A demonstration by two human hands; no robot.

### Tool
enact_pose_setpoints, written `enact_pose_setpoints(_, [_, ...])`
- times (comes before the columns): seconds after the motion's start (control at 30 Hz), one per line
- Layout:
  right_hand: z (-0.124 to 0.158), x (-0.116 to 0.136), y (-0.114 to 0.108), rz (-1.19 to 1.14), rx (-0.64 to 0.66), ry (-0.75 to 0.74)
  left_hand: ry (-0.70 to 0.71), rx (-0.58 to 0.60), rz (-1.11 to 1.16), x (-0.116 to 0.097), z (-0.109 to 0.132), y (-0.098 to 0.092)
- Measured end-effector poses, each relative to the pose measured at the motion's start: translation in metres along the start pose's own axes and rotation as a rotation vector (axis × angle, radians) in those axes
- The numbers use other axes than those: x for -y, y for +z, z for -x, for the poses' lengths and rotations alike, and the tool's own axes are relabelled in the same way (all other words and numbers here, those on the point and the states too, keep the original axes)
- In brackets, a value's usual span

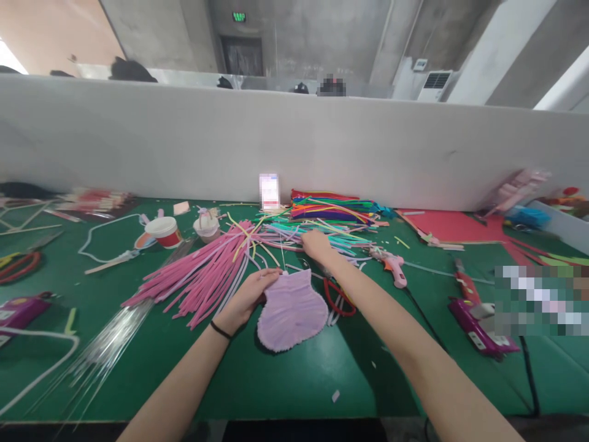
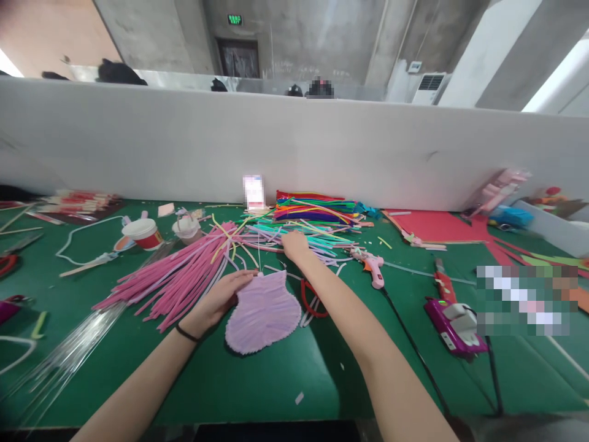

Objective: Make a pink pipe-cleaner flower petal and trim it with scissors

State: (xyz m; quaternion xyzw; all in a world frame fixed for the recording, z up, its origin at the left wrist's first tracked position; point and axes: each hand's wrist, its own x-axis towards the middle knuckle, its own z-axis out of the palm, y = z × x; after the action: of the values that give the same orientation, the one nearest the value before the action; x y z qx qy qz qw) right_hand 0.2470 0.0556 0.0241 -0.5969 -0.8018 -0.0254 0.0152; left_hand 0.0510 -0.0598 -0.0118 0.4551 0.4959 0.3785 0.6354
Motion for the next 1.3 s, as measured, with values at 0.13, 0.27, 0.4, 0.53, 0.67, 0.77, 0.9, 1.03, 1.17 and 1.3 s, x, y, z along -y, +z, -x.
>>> enact_pose_setpoints(0.13, [-0.002, -0.006, -0.003, -0.05, -0.072, 0.01, -0.009, -0.015, 0.045, 0.001, -0.001, -0.002])
enact_pose_setpoints(0.27, [-0.003, -0.013, -0.021, -0.155, -0.178, -0.002, -0.036, -0.015, 0.06, -0.003, 0.001, 0.0])
enact_pose_setpoints(0.4, [-0.005, -0.02, -0.037, -0.406, -0.277, -0.082, -0.056, -0.021, 0.073, -0.007, 0.003, 0.003])
enact_pose_setpoints(0.53, [-0.011, -0.027, -0.048, -0.955, -0.449, -0.104, -0.053, -0.035, 0.067, -0.007, 0.004, 0.003])
enact_pose_setpoints(0.67, [-0.015, -0.031, -0.058, -1.047, -0.466, -0.071, -0.063, -0.041, 0.069, -0.006, 0.003, 0.002])
enact_pose_setpoints(0.77, [-0.014, -0.029, -0.064, -0.998, -0.476, -0.095, -0.061, -0.032, 0.068, -0.006, 0.002, 0.002])
enact_pose_setpoints(0.9, [-0.012, -0.022, -0.072, -0.941, -0.615, -0.108, -0.051, -0.032, 0.07, -0.006, 0.002, 0.001])
enact_pose_setpoints(1.03, [-0.014, -0.018, -0.079, -0.949, -0.637, -0.099, -0.042, -0.02, 0.046, -0.006, 0.002, 0.001])
enact_pose_setpoints(1.17, [-0.015, -0.02, -0.082, -0.946, -0.615, -0.116, -0.023, -0.033, 0.01, -0.004, 0.003, 0.002])
enact_pose_setpoints(1.3, [-0.014, -0.021, -0.08, -0.925, -0.608, -0.125, 0.041, -0.091, -0.041, 0.001, 0.001, 0.004])
